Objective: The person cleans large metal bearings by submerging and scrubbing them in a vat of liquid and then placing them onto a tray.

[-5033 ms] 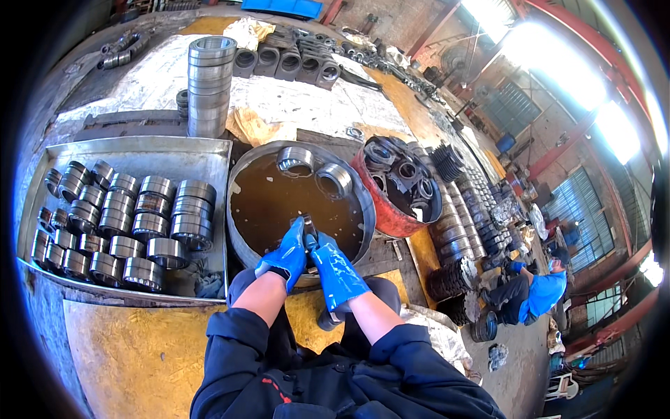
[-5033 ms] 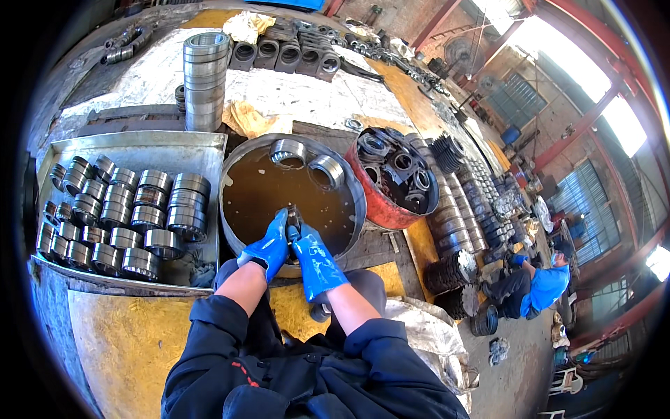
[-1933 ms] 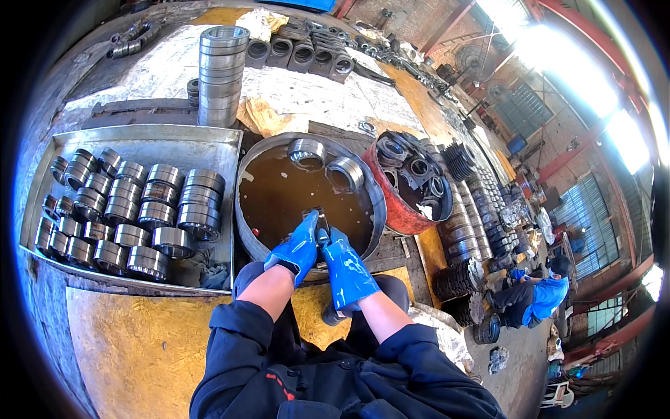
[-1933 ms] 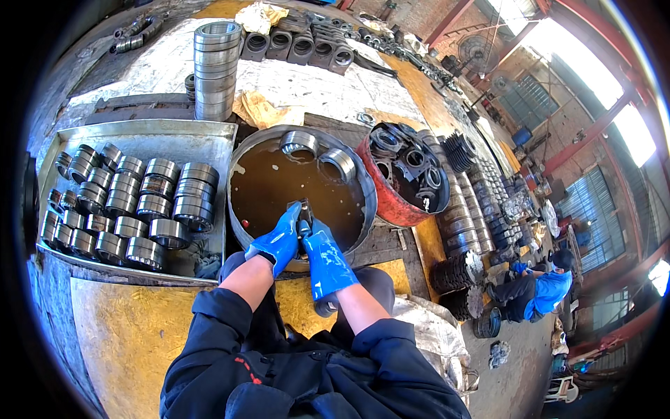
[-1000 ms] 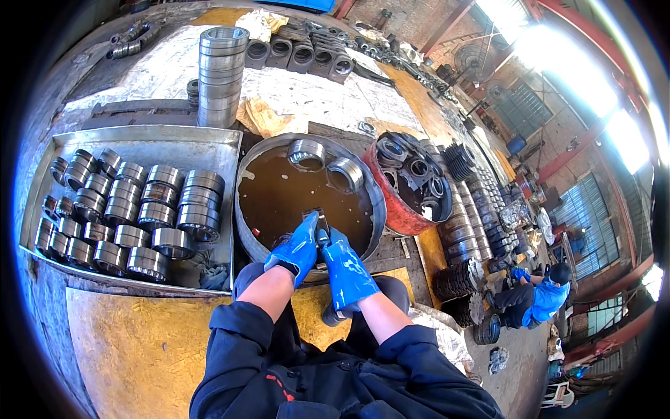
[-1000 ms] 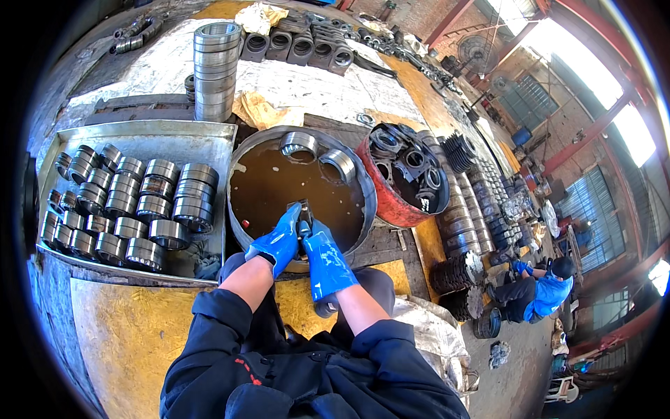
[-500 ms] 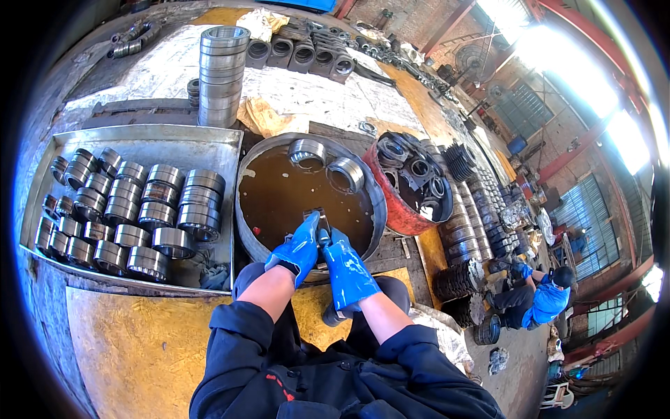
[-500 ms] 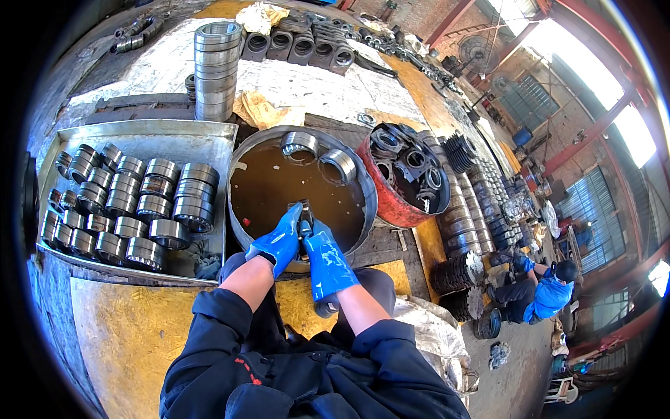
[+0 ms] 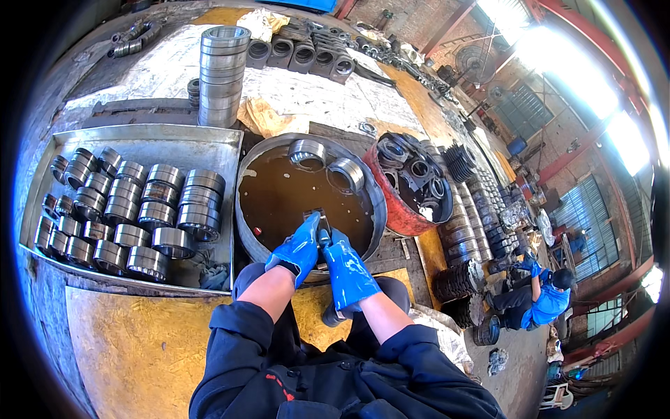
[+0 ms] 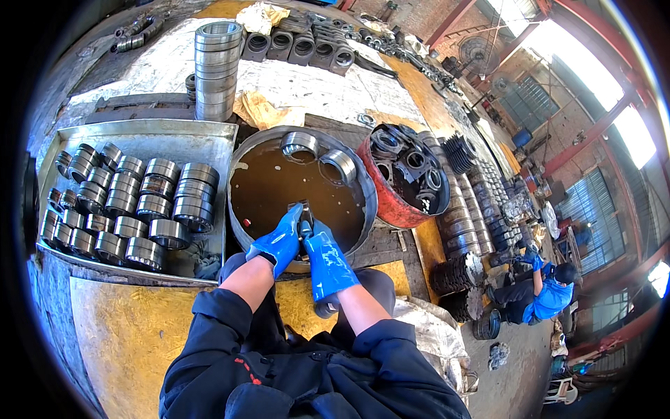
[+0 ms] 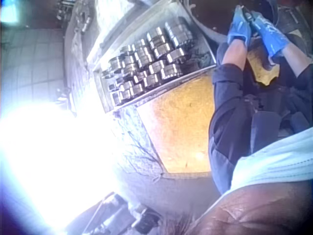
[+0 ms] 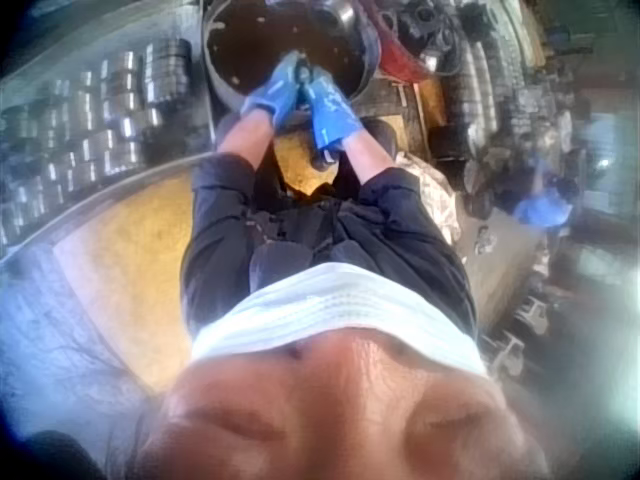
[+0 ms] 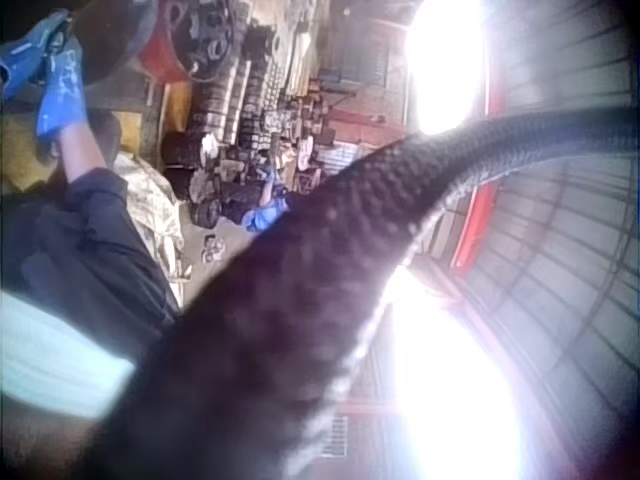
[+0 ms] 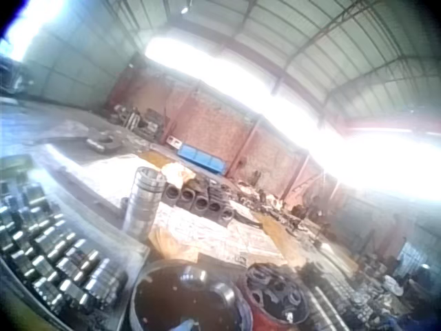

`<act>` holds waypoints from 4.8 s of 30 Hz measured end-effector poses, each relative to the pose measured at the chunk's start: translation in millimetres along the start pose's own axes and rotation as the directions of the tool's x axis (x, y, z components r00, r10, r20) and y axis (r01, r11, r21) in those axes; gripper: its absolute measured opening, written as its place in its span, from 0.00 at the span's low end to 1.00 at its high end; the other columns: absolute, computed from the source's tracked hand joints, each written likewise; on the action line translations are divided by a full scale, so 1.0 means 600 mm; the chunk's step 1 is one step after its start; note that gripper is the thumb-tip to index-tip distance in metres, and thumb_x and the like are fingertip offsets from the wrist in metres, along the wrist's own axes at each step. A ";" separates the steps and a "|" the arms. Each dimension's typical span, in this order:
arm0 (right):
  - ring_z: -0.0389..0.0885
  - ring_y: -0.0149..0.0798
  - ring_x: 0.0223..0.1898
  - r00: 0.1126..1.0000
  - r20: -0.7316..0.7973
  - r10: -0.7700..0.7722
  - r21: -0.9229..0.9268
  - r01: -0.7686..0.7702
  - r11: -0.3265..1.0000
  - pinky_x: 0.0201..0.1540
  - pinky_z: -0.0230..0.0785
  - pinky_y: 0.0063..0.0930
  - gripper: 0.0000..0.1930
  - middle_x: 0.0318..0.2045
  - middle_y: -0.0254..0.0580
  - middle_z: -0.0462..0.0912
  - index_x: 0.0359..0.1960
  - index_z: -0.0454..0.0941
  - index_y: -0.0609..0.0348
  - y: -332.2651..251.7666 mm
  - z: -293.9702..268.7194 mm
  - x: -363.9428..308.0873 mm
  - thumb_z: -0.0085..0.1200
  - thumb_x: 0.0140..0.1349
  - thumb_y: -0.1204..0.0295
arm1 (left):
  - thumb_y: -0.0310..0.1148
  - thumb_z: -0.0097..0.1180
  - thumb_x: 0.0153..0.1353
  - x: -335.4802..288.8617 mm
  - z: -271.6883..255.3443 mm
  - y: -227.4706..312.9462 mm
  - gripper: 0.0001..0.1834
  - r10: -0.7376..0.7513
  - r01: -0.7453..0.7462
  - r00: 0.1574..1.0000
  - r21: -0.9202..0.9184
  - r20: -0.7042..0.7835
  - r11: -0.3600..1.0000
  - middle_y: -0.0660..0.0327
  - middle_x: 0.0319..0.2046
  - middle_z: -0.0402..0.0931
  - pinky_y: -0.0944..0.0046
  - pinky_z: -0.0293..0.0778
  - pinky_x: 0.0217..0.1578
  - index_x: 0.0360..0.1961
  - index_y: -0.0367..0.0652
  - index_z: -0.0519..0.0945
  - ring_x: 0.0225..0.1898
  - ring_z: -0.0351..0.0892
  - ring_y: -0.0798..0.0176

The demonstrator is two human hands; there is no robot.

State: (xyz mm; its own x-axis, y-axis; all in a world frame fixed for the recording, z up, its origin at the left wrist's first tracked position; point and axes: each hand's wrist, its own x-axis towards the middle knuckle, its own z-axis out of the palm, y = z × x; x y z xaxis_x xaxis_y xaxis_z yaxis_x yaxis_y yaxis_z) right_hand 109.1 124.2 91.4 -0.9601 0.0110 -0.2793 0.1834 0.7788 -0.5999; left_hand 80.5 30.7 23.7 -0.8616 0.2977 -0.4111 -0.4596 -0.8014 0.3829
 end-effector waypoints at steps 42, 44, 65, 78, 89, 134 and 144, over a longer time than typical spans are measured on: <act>0.83 0.55 0.55 0.997 0.060 0.042 0.085 -0.047 0.995 0.56 0.75 0.41 0.28 0.53 0.56 0.84 0.61 0.77 0.55 0.062 0.010 0.051 0.46 0.69 0.49 | 0.50 0.49 0.74 -0.025 0.037 0.002 0.18 -0.047 0.047 0.996 -0.001 0.076 0.999 0.58 0.26 0.80 0.53 0.79 0.28 0.35 0.49 0.80 0.25 0.79 0.56; 0.83 0.55 0.54 0.997 0.069 0.022 0.077 -0.028 0.997 0.56 0.75 0.41 0.28 0.53 0.56 0.84 0.61 0.77 0.55 0.009 0.026 0.017 0.46 0.69 0.49 | 0.51 0.49 0.74 -0.023 -0.007 0.017 0.18 -0.020 0.019 1.000 0.035 0.018 0.999 0.58 0.26 0.80 0.52 0.79 0.28 0.35 0.49 0.80 0.25 0.79 0.56; 0.83 0.56 0.55 0.999 -0.005 0.034 0.082 -0.034 0.996 0.56 0.75 0.42 0.29 0.53 0.56 0.84 0.61 0.77 0.55 -0.009 -0.010 -0.019 0.44 0.71 0.47 | 0.46 0.46 0.77 -0.071 0.046 0.031 0.18 -0.042 0.042 0.999 0.067 0.000 0.997 0.57 0.37 0.82 0.59 0.81 0.42 0.49 0.44 0.79 0.38 0.82 0.60; 0.82 0.59 0.55 0.999 -0.002 -0.035 0.072 0.035 0.997 0.55 0.75 0.45 0.27 0.53 0.58 0.84 0.61 0.77 0.53 0.033 0.020 0.023 0.45 0.70 0.48 | 0.50 0.51 0.73 -0.024 0.015 0.011 0.17 0.010 -0.010 1.000 0.031 0.009 0.999 0.58 0.28 0.81 0.53 0.79 0.28 0.38 0.49 0.81 0.26 0.80 0.56; 0.82 0.59 0.55 0.999 -0.035 -0.001 0.081 0.004 0.997 0.56 0.75 0.45 0.27 0.53 0.58 0.84 0.61 0.77 0.53 0.009 0.004 -0.016 0.45 0.70 0.48 | 0.50 0.53 0.73 -0.039 0.022 0.010 0.16 -0.008 0.008 1.000 0.001 -0.001 1.000 0.58 0.28 0.82 0.52 0.79 0.28 0.38 0.49 0.81 0.26 0.81 0.57; 0.80 0.34 0.40 0.418 0.709 -0.567 0.425 0.389 0.818 0.46 0.75 0.33 0.29 0.40 0.40 0.85 0.54 0.81 0.62 -0.309 0.258 0.038 0.48 0.74 0.46 | 0.54 0.43 0.76 -0.287 -0.128 0.220 0.27 0.675 -0.878 0.448 -0.146 -0.587 0.455 0.56 0.29 0.82 0.61 0.78 0.34 0.37 0.40 0.80 0.30 0.81 0.60; 0.83 0.40 0.50 0.384 0.811 -0.441 0.384 0.218 0.897 0.54 0.75 0.38 0.30 0.50 0.47 0.85 0.61 0.77 0.60 -0.227 0.450 0.054 0.49 0.73 0.45 | 0.49 0.50 0.74 -0.298 -0.275 0.179 0.18 0.552 -0.847 0.445 -0.131 -0.705 0.515 0.61 0.34 0.79 0.62 0.79 0.34 0.44 0.44 0.78 0.33 0.81 0.65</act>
State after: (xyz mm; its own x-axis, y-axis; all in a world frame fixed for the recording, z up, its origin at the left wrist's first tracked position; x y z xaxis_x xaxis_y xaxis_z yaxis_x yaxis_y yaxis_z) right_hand 110.1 -150.6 -38.4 -0.2785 -0.8479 -0.4510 0.0366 0.4599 -0.8872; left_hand 220.9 -194.1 1.8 -0.4849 -0.6759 -0.5550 0.5212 -0.7329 0.4373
